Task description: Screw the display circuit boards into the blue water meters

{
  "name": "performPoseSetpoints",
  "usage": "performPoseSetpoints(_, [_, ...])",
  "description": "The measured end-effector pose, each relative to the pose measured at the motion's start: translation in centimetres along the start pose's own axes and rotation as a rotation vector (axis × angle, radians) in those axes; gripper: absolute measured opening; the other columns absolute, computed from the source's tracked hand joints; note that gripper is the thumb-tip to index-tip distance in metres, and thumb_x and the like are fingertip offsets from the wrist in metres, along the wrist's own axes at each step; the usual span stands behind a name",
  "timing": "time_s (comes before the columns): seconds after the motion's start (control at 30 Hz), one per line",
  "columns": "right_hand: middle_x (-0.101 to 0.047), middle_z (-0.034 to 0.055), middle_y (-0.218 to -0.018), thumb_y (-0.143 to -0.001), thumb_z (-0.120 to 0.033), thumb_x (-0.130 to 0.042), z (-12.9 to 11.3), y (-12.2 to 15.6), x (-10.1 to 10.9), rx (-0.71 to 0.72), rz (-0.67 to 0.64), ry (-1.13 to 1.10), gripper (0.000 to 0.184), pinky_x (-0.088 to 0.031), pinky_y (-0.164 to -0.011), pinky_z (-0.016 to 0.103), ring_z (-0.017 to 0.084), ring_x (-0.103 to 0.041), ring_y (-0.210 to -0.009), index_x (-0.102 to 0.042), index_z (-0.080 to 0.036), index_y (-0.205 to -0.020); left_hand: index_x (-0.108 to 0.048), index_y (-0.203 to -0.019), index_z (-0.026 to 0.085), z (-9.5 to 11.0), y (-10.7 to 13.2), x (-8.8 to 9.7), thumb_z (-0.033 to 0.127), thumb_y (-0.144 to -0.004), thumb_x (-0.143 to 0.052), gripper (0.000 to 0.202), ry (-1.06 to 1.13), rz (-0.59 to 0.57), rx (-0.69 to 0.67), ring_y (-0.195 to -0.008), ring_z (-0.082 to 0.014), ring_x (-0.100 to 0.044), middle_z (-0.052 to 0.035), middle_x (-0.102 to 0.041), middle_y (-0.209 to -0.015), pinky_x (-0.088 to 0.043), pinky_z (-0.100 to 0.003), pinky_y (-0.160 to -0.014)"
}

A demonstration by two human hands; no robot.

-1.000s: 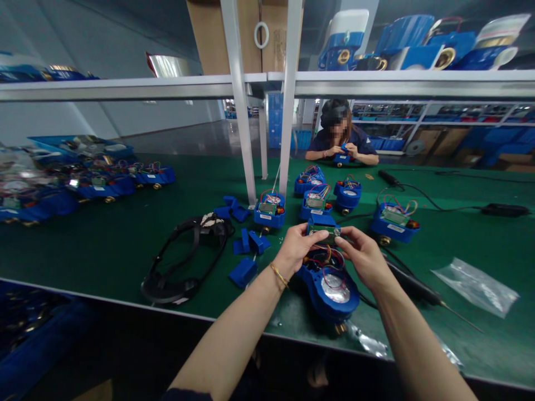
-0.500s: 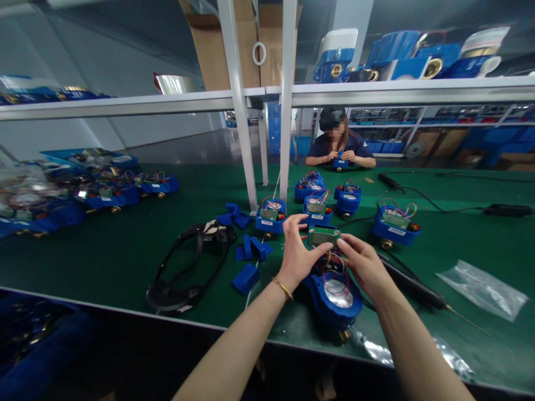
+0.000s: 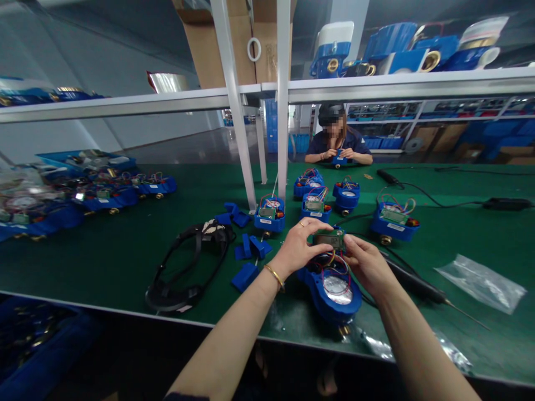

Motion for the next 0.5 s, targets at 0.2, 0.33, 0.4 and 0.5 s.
performPoseSetpoints(0.2, [-0.071, 0.0105, -0.087, -0.063, -0.056, -0.084, -0.05, -0.06, 0.2, -0.025, 0.028, -0.016, 0.046, -0.056, -0.059, 0.027, 0.023, -0.068, -0.08, -0.074, -0.015, -0.081, -0.071, -0.109, 0.025, -0.52, -0.14, -0.29, 0.02, -0.075, -0.076, 0.035, 0.0, -0.079, -0.02, -0.114, -0.024, -0.057, -0.0077, -0.059, -0.118, -0.043, -0.04, -0.105])
performPoseSetpoints(0.33, [-0.071, 0.0116, -0.087, -0.063, -0.057, -0.084, -0.04, -0.03, 0.19, -0.038, 0.008, -0.017, 0.048, -0.056, -0.06, 0.027, 0.023, -0.069, -0.079, -0.074, -0.014, -0.082, -0.071, -0.109, 0.024, -0.64, -0.37, -0.38, 0.02, -0.076, -0.076, 0.033, -0.055, -0.089, 0.004, -0.114, -0.0238, -0.057, -0.0071, -0.058, -0.115, -0.044, -0.04, -0.105])
performPoseSetpoints(0.4, [-0.071, 0.0119, -0.09, -0.063, -0.055, -0.085, -0.01, 0.07, 0.16, -0.045, -0.015, -0.011, 0.048, -0.057, -0.062, 0.026, 0.023, -0.069, -0.08, -0.074, -0.014, -0.085, -0.071, -0.109, 0.022, -0.66, -0.48, -0.39, 0.02, -0.077, -0.075, 0.033, -0.092, -0.089, 0.025, -0.113, -0.0238, -0.057, -0.0071, -0.058, -0.114, -0.046, -0.04, -0.104])
performPoseSetpoints(0.5, [-0.071, 0.0105, -0.098, -0.06, -0.044, -0.09, -0.04, 0.16, 0.22, -0.052, -0.047, 0.002, 0.046, -0.057, -0.068, 0.025, 0.022, -0.069, -0.084, -0.073, -0.015, -0.092, -0.072, -0.11, 0.023, -0.68, -0.47, -0.43, 0.023, -0.077, -0.075, 0.032, -0.117, -0.078, 0.059, -0.111, -0.0234, -0.058, -0.0066, -0.057, -0.113, -0.049, -0.041, -0.101])
Point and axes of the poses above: each hand's wrist, its own y-axis away from the middle knuckle, its own x-axis out of the back of the hand, z = x × y, the point moved 4 cm from there along -y, towards the middle knuckle
